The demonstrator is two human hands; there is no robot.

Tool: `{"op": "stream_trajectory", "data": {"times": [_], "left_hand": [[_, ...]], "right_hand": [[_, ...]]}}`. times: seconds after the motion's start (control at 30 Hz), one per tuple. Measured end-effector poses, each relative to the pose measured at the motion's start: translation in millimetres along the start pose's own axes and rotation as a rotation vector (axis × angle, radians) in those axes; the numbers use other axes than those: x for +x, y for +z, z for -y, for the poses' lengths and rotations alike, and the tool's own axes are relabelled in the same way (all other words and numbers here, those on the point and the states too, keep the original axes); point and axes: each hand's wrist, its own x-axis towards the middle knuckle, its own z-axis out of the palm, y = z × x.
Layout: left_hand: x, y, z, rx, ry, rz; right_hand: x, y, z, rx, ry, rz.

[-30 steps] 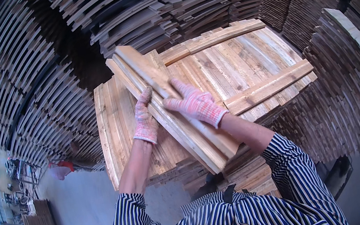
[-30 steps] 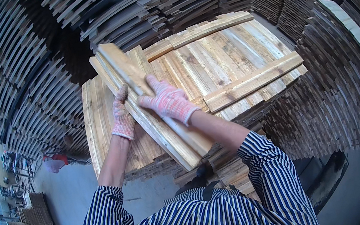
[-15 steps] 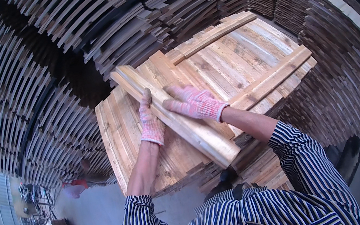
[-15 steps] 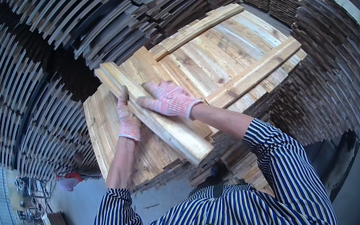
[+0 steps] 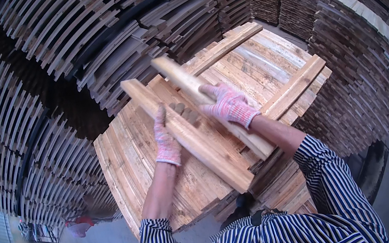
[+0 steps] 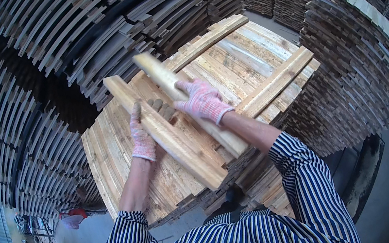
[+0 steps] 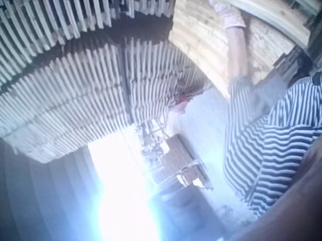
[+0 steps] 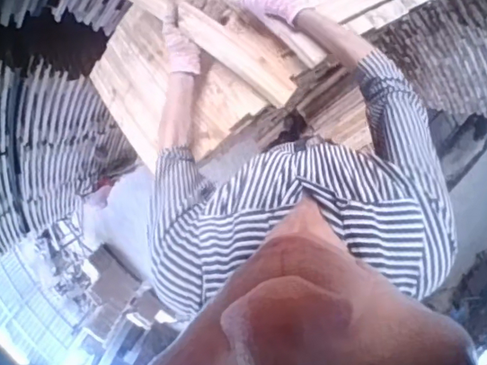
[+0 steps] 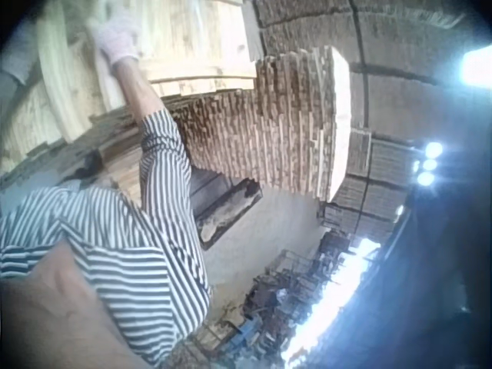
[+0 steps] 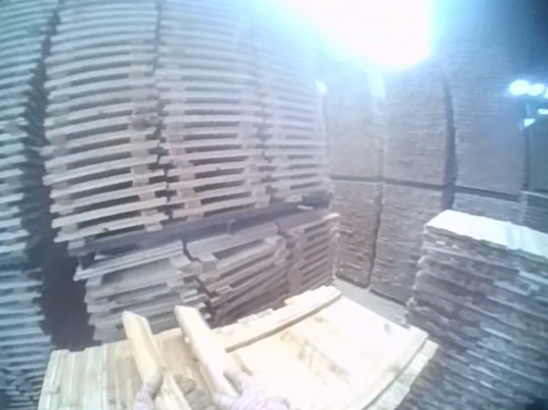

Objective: The person repeatedly picks up bundles of wooden planks from a pile on the floor and stacks them onto a large, organized rack. The person wears pink gloves and a striped shirt while performing this repetitive manual labor in a workshop environment.

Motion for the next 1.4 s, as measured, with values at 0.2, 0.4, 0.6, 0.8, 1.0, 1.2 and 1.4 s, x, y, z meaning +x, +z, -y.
{"op": "stream_trajectory", "data": {"times": [0.2, 0.4, 0.6, 0.8, 1.0, 1.2, 1.4], "left_hand": [[3, -5, -1, -0.089, 0.016, -0.134], [27, 27, 2, 0.228, 0.184, -0.136], [38, 7, 19, 1.927, 0.306, 0.165], [46, 10, 37, 2.437, 0.443, 0.229], [37, 2, 23, 2.364, 0.521, 0.187], [-81, 92, 81, 1.718, 0.646, 0.567], [-193, 33, 206, 1.486, -0.076, 0.864]], "right_hand": [[17, 29, -33, -0.264, -0.204, -0.016], [-3, 10, 15, -0.069, -0.233, 0.081], [11, -31, -35, 0.05, -0.118, -0.055], [21, 8, -71, -0.162, -0.076, -0.029], [41, 17, -75, -0.114, -0.167, 0.09], [-68, -59, -149, -0.01, -0.154, -0.46], [-225, -39, -308, 0.408, 0.255, -0.854]]}}
